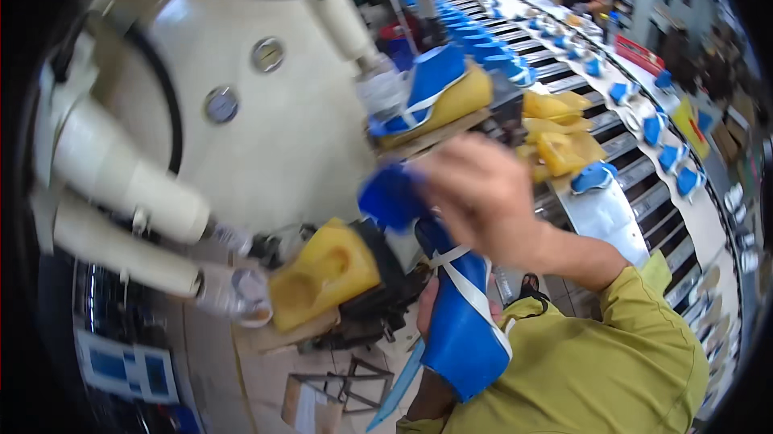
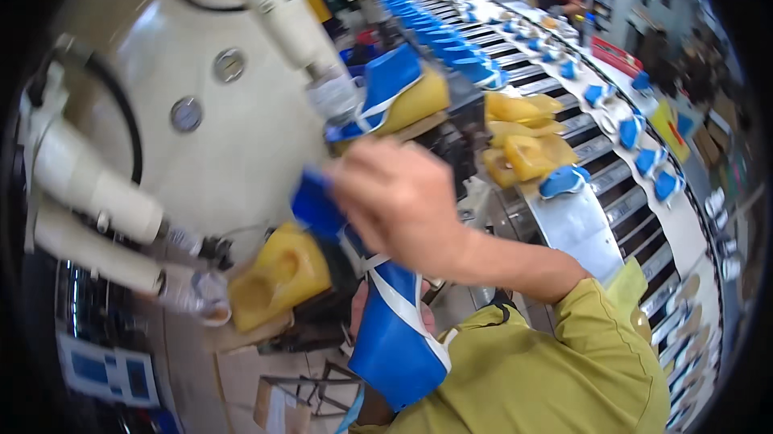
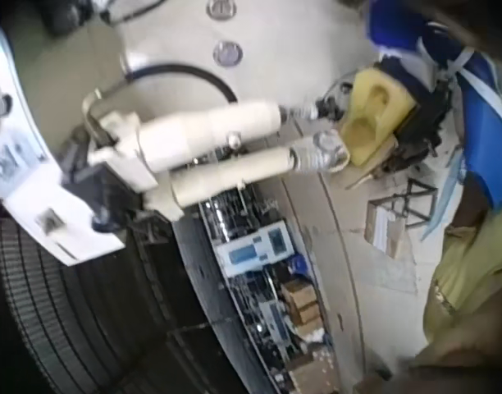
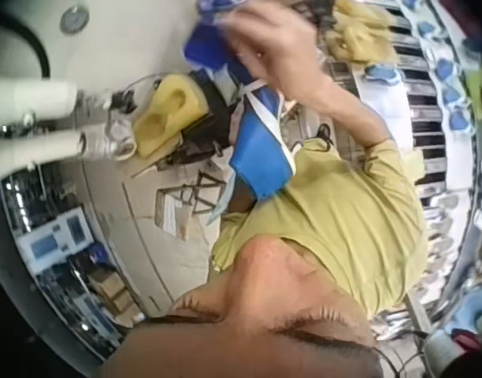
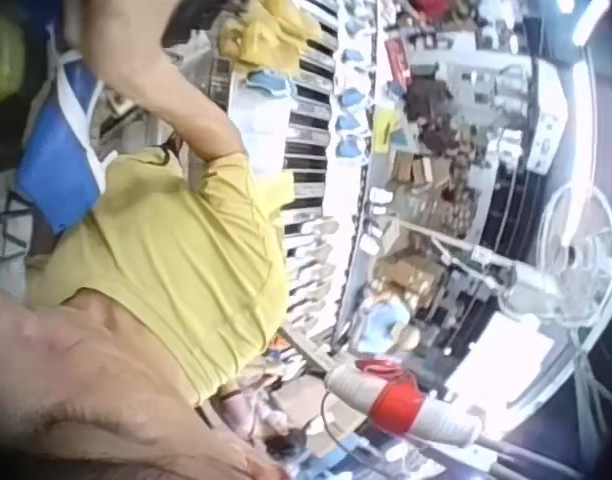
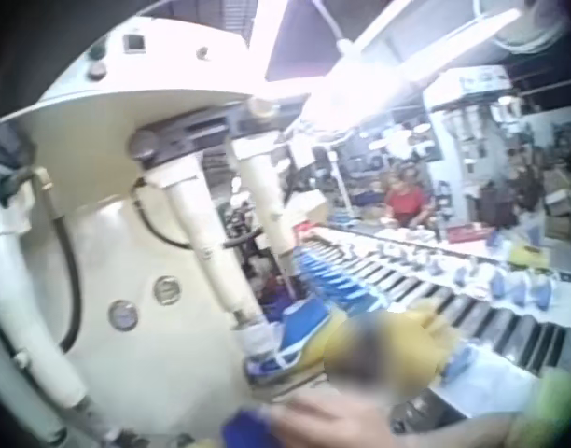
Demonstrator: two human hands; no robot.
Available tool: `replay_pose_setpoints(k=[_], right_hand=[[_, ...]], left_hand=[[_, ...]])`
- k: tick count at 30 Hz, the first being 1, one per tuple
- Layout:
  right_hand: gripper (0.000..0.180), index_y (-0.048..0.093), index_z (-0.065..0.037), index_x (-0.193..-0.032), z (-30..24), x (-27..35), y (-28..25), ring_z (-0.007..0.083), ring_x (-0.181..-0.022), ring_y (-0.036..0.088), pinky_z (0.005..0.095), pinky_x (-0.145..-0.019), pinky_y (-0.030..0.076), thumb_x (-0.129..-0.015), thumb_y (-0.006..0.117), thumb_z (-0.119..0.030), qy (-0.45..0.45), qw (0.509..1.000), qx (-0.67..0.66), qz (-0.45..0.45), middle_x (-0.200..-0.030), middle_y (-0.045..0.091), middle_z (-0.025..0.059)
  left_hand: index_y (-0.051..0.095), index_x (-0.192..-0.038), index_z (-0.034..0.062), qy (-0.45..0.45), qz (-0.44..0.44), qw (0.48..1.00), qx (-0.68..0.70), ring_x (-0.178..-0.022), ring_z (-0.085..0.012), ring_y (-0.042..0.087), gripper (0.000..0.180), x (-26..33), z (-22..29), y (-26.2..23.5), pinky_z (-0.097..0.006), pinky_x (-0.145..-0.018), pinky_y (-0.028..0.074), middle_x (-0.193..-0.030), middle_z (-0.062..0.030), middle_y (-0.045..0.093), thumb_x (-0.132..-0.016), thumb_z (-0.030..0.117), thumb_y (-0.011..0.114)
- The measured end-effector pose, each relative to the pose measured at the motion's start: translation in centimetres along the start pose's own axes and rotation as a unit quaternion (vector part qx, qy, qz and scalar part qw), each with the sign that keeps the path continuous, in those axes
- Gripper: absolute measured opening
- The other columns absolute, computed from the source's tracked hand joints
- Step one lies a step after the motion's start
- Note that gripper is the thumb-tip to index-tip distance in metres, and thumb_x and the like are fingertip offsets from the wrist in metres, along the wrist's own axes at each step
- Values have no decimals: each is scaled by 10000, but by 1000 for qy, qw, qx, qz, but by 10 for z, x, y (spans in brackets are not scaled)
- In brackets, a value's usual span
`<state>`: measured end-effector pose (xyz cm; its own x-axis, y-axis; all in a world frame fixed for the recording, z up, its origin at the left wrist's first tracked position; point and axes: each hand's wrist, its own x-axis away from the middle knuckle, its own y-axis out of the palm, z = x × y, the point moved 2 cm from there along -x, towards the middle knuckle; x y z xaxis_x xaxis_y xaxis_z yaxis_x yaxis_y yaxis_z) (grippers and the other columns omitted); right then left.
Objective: The person places blue slipper uppers onto yellow molds on a machine, presses a button to activate the machine, removes the assembled slippers, and places them on a conveyor belt. The person repeats this process for multiple units.
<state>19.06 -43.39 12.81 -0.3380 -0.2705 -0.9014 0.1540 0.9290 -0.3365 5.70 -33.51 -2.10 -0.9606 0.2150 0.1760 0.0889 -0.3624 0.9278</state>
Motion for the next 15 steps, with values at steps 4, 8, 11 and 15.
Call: replay_pose_setpoints(k=[4, 8, 11, 15], right_hand=[[107, 648, 25, -989, 101, 6, -125, 128, -736, 538, 265, -673, 429, -910, 656, -48, 138, 948, 151, 244, -804, 575, 56], [147, 663, 20, -950, 214, 155, -231, 179, -697, 572, 309, -656, 443, -893, 651, -115, 417, 891, 146, 107, -779, 626, 104], [198, 670, 15, -902, 268, 316, -299, 226, -697, 630, 366, -667, 486, -804, 700, -155, 582, 773, 250, -38, -760, 664, 136], [261, 730, -2, -886, 305, 494, -297, 267, -694, 676, 398, -680, 534, -727, 741, -208, 705, 651, 255, -121, -750, 693, 171]], left_hand=[[446, -1417, 40, -208, -166, 956, 126, -809, -335, 618, 642, -77, -38, 9, -399, -679, 517, -1145, -233, 600, -1009, 529, 369], [375, -1468, 45, -308, -175, 910, 216, -879, -306, 585, 656, -134, -78, 20, -389, -801, 499, -1216, -210, 540, -1005, 508, 418], [403, -1456, 54, -340, -143, 895, 253, -893, -276, 581, 648, -177, -104, 23, -370, -820, 497, -1223, -195, 532, -997, 509, 446], [587, -1311, 37, -396, -36, 888, 232, -1188, -275, 593, 618, -238, -130, 39, -370, -1067, 466, -1186, -164, 659, -974, 543, 478]])
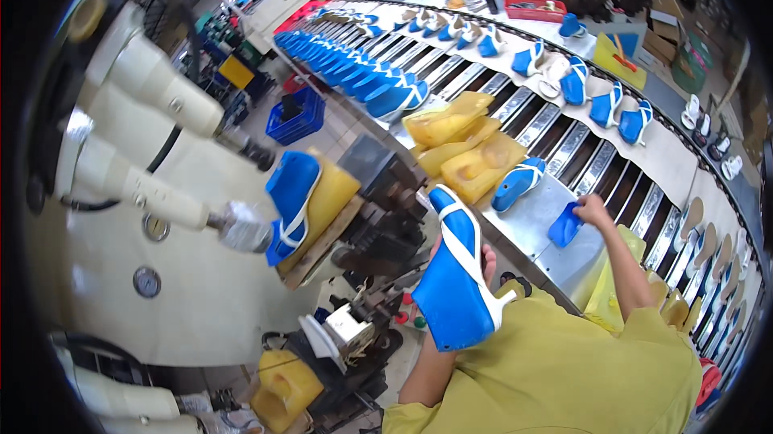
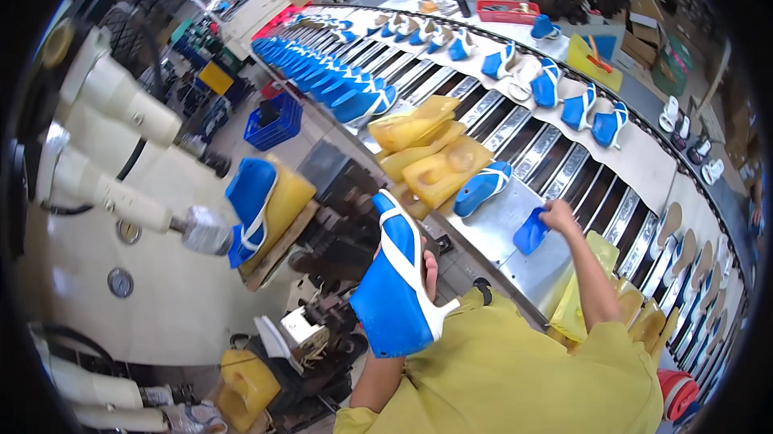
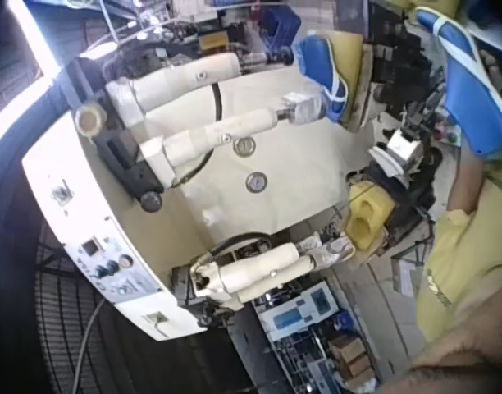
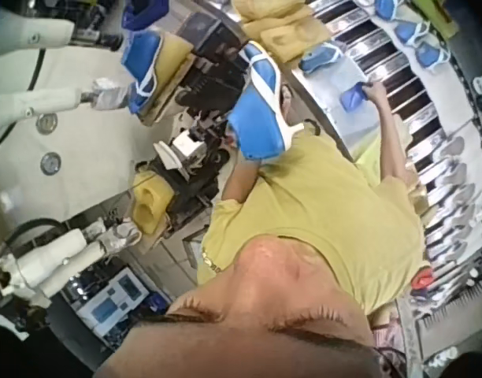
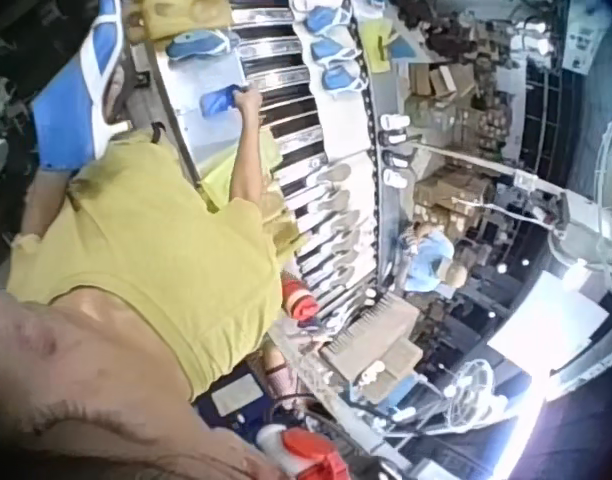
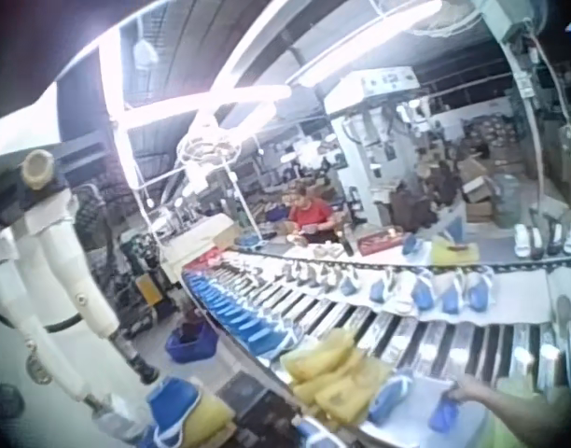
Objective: The person places blue slipper uppers onto yellow molds on a machine, presses a button to activate the machine, removes the assembled slippers, and places them on a conveyor belt. The person repeats this process for multiple units.
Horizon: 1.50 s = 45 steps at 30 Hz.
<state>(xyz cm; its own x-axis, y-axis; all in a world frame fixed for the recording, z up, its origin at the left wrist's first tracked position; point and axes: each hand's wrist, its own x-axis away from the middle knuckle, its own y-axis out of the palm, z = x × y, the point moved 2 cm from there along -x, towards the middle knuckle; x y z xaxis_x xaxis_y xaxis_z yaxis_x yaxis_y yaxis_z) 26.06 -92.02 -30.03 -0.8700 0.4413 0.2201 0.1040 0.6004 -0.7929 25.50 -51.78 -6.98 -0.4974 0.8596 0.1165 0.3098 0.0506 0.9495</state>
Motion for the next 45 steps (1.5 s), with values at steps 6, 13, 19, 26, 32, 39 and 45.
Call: replay_pose_setpoints(k=[6, 13, 19, 26, 32, 39, 45], right_hand=[[641, 567, -95, -1324, -70, 41, 22, 302, -1224, 549, 410, -976, 473, -802, 760, -413, -73, 990, -114, 24, -1353, 556, 187], [906, 270, -83, -1530, -170, 129, -36, 312, -1300, 501, 492, -1085, 420, -845, 648, -539, -34, 625, -717, -307, -1446, 472, 168], [810, 353, -29, -1459, -134, 111, -63, 317, -1205, 582, 488, -1035, 480, -826, 655, -433, -4, 570, -798, -195, -1366, 534, 183], [786, 357, -19, -1448, -120, 109, -79, 325, -1184, 593, 474, -1003, 506, -824, 645, -403, 40, 607, -784, -123, -1341, 545, 188], [743, 360, -18, -1447, -120, 109, -69, 315, -1194, 586, 471, -1019, 490, -841, 610, -369, 64, 599, -792, -99, -1345, 543, 184], [728, 374, -9, -1438, -101, 104, -74, 325, -1159, 610, 476, -999, 504, -843, 593, -367, 120, 586, -795, -100, -1322, 560, 193], [718, 400, -5, -1418, -67, 72, -100, 320, -1141, 615, 462, -978, 518, -857, 644, -380, 73, 599, -791, -98, -1252, 605, 178]], left_hand=[[551, -1249, -25, 145, 156, 925, -314, -983, -310, 675, 643, -72, 26, -5, -387, -861, 582, -1054, -193, 653, -963, 550, 508], [39, -1563, -1, 237, 60, 712, -658, -1431, -266, 305, 837, -136, -25, 23, -343, -1155, 271, -1553, -251, 266, -986, 209, 608], [235, -1515, -45, 220, 108, 289, -925, -1472, -453, 166, 817, -156, -34, 13, -493, -1184, 187, -1570, -281, 249, -914, 268, 691], [481, -1368, -79, 196, 49, 294, -934, -1377, -475, 330, 577, -179, -58, -18, -544, -1143, 247, -1393, -234, 505, -967, 318, 601], [502, -1324, -80, 201, 47, 267, -941, -1296, -457, 432, 492, -187, -63, -7, -506, -1092, 345, -1311, -253, 538, -980, 264, 575], [481, -1366, -70, 153, -6, 249, -956, -1269, -396, 476, 579, -195, -46, -12, -438, -1072, 381, -1322, -250, 525, -906, 212, 692], [410, -1434, -53, 228, 70, 346, -907, -1331, -345, 428, 621, -201, -27, -27, -403, -1118, 328, -1431, -230, 437, -917, 170, 673]])
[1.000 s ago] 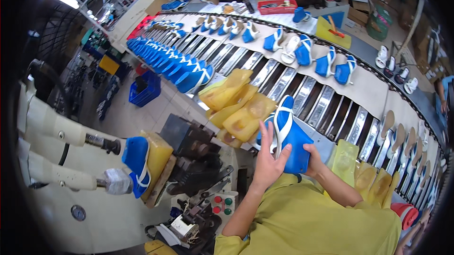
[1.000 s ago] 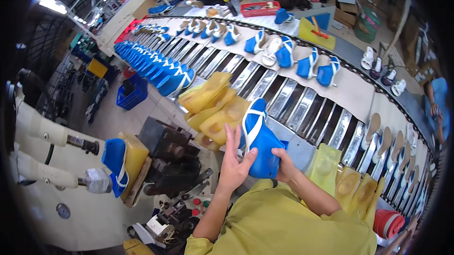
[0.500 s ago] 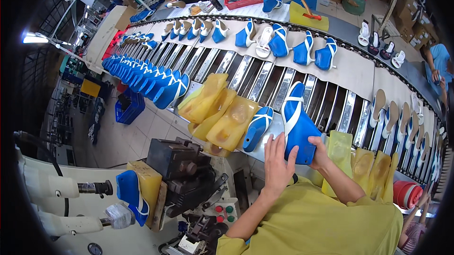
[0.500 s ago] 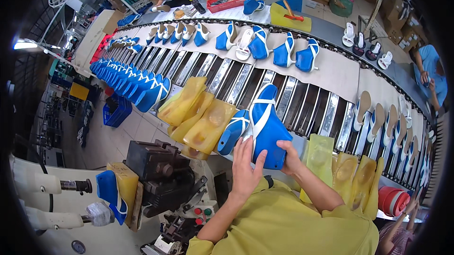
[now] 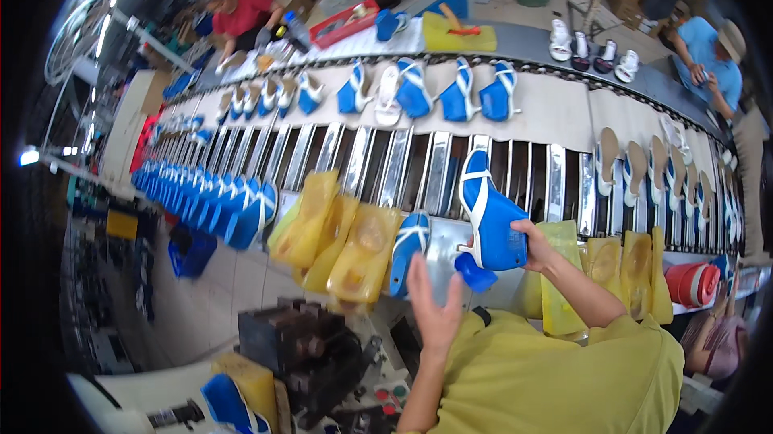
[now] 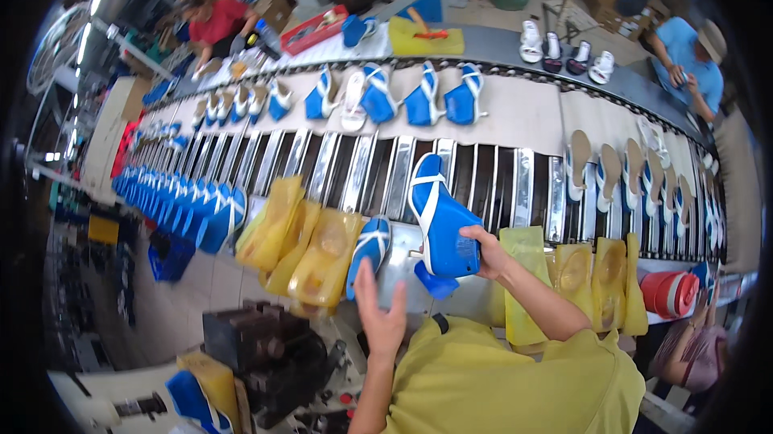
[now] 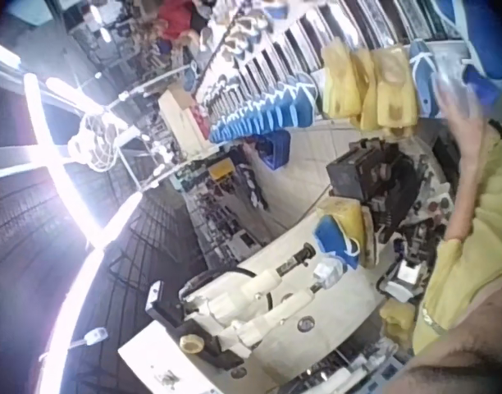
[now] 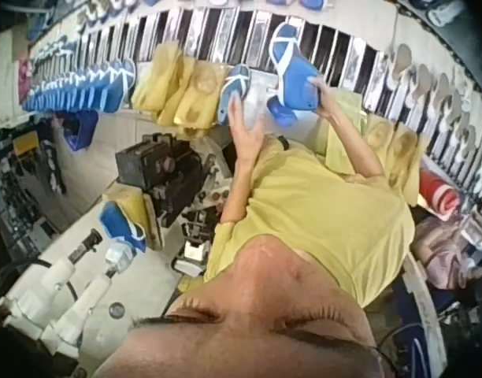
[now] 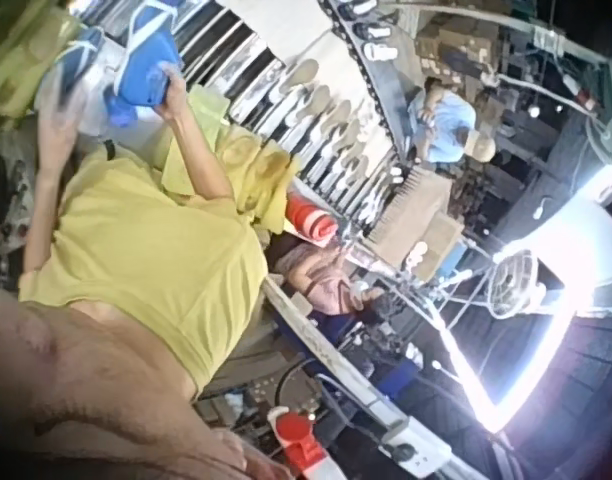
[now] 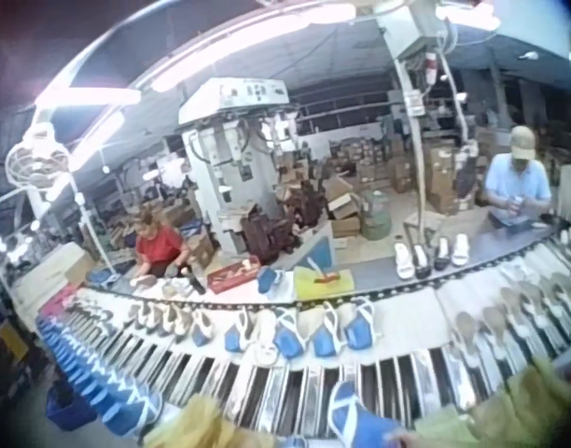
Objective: The person places blue slipper uppers onto yellow molds on a machine, presses a button to activate the machine, removes the assembled slippers, and places them on a conveyor belt. The person repeats this process for multiple units.
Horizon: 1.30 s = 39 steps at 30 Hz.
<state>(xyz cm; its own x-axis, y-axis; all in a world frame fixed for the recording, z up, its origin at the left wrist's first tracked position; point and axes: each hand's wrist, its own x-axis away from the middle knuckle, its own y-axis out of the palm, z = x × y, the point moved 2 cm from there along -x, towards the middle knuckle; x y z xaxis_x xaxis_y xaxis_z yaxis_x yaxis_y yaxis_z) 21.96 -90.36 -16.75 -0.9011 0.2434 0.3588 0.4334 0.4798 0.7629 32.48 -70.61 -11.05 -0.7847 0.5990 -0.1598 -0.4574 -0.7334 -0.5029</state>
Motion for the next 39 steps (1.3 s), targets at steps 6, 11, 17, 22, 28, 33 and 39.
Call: replay_pose_setpoints(k=[6, 11, 17, 22, 28, 33, 39], right_hand=[[752, 460, 1, -1337, -95, -63, -108, 233, -1086, 597, 425, -941, 510, -754, 777, -353, -127, 887, 249, 366, -1228, 584, 155], [942, 317, -47, -1445, -185, -153, -186, 383, -1218, 525, 520, -1019, 426, -698, 744, -430, -41, 650, 424, 629, -1277, 544, 253], [994, 273, -153, -1512, -211, -220, -236, 434, -1353, 395, 582, -1055, 370, -726, 762, -515, -9, 528, 628, 572, -1385, 453, 263], [600, 557, -35, -1294, -203, -175, -307, 422, -1105, 584, 530, -933, 474, -840, 688, -406, -232, 487, 643, 543, -1196, 601, 231], [409, 573, -52, -1255, -153, -29, -305, 398, -1140, 529, 531, -959, 415, -870, 633, -176, -291, 276, 611, 683, -1209, 548, 191], [299, 604, -19, -1166, -84, -18, -247, 380, -1018, 581, 426, -908, 464, -871, 583, -62, -288, 571, 570, 516, -1035, 598, 187], [639, 521, -78, -1320, 43, -35, -98, 376, -1143, 503, 471, -942, 429, -776, 760, -314, -169, 505, 845, -38, -1228, 524, 185]], left_hand=[[465, -1392, -30, -143, 31, 989, 1, -1314, -352, 446, 534, 38, -72, -39, -427, -1101, 349, -1380, -221, 488, -918, 126, 655], [458, -1419, 29, -159, 4, 987, 27, -1235, -228, 527, 486, 74, -135, -41, -340, -1029, 435, -1363, -130, 526, -978, 155, 619], [559, -1309, -18, -142, -2, 986, -87, -1281, -380, 478, 437, 13, -85, -21, -441, -1075, 380, -1360, -239, 499, -904, 114, 657], [582, -1280, -15, -158, -29, 976, -147, -1234, -380, 506, 414, -10, -81, -19, -443, -1058, 386, -1338, -228, 529, -901, 131, 664], [523, -1341, -57, -220, -1, 974, -56, -1233, -304, 528, 464, 25, -118, -32, -399, -1069, 385, -1325, -195, 559, -913, 69, 650], [468, -1407, -64, -378, -110, 916, 76, -1304, -221, 477, 557, -34, -133, -28, -340, -1104, 342, -1416, -142, 518, -1041, 355, 485], [306, -1510, -18, -446, -247, 857, 73, -1312, -262, 470, 941, -92, -162, -1, -353, -1082, 371, -1451, -177, 472, -853, 535, 691]])
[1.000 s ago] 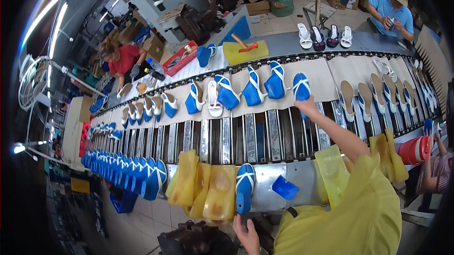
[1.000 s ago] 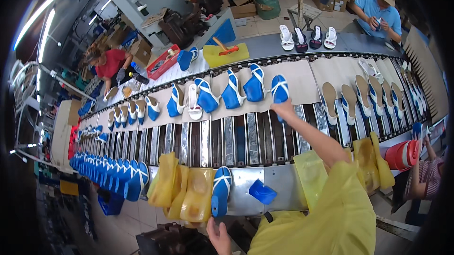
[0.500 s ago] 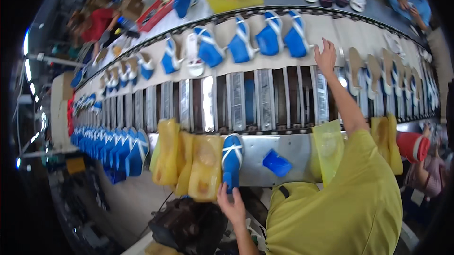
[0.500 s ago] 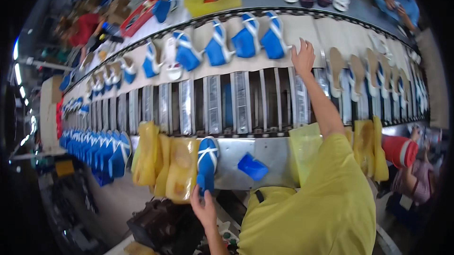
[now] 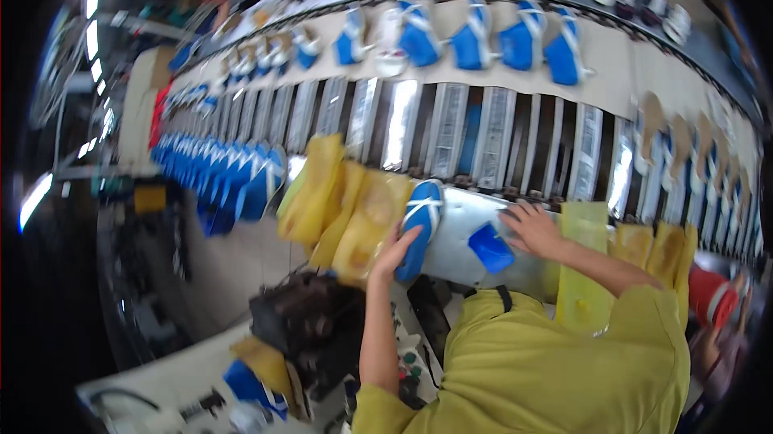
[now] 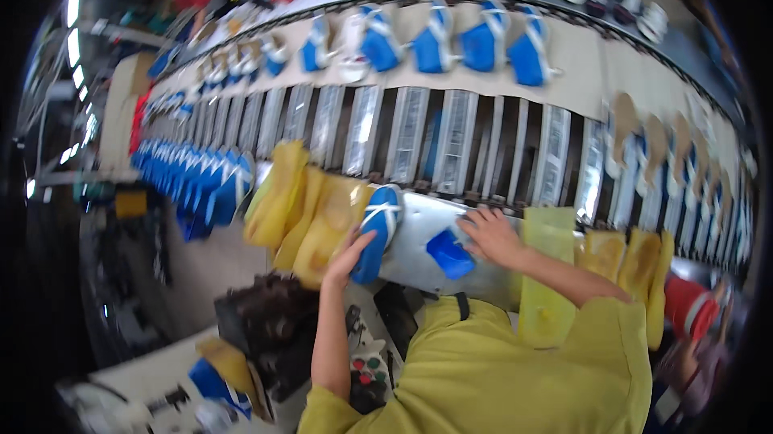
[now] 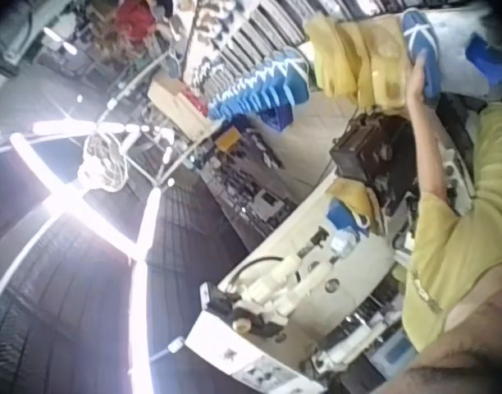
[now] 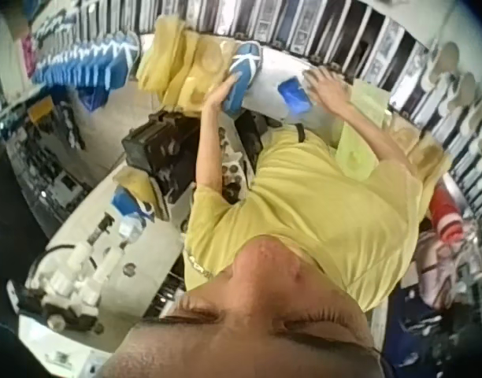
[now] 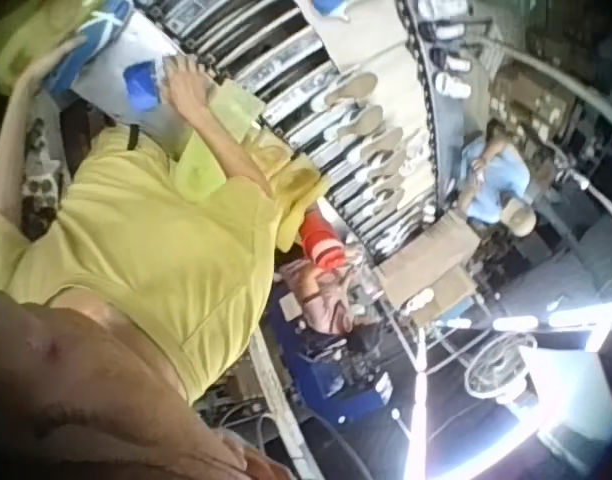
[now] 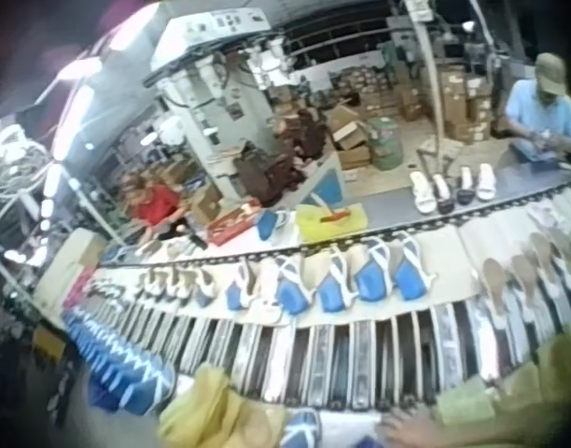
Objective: The person places blue slipper uppers onto yellow molds on a machine, presses a button to activate the machine, removes the assembled slippers, and places them on a conveyor belt. The person repeats this process for multiple units.
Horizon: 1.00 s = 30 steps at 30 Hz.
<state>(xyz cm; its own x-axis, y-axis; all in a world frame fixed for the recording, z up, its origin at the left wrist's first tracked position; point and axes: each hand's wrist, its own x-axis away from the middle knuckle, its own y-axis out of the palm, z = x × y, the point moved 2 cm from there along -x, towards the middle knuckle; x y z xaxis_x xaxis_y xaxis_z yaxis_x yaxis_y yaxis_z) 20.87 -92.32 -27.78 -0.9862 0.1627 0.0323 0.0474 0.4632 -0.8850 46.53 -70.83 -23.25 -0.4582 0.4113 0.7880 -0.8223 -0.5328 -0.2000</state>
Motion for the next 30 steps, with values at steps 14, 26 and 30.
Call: replay_pose_setpoints(k=[14, 26, 30], right_hand=[[392, 563, -63, -1104, 9, -60, 20, 424, -1020, 615, 506, -880, 479, -787, 745, -205, -29, 953, 76, -293, -1075, 647, 226], [333, 587, -105, -1287, -189, -171, -154, 308, -643, 663, 366, -601, 517, -954, 585, -110, -194, 961, -196, 30, -788, 667, 171], [316, 607, -108, -1242, -263, -176, -151, 339, -664, 674, 425, -591, 533, -928, 608, -144, -342, 934, -107, 6, -818, 688, 178]], left_hand=[[416, -1466, 94, 72, -72, 928, 358, -1118, -221, 591, 993, -47, -75, 46, -360, -935, 494, -1344, -125, 551, -721, 671, 729], [336, -1448, 75, 195, -33, 818, 540, -837, -246, 672, 717, 153, -76, 45, -347, -699, 579, -1169, -187, 587, -924, 505, 570], [429, -1375, 69, 254, 107, 826, 492, -997, -152, 575, 591, 208, -99, 22, -272, -847, 488, -1176, -93, 563, -936, 428, 596]])
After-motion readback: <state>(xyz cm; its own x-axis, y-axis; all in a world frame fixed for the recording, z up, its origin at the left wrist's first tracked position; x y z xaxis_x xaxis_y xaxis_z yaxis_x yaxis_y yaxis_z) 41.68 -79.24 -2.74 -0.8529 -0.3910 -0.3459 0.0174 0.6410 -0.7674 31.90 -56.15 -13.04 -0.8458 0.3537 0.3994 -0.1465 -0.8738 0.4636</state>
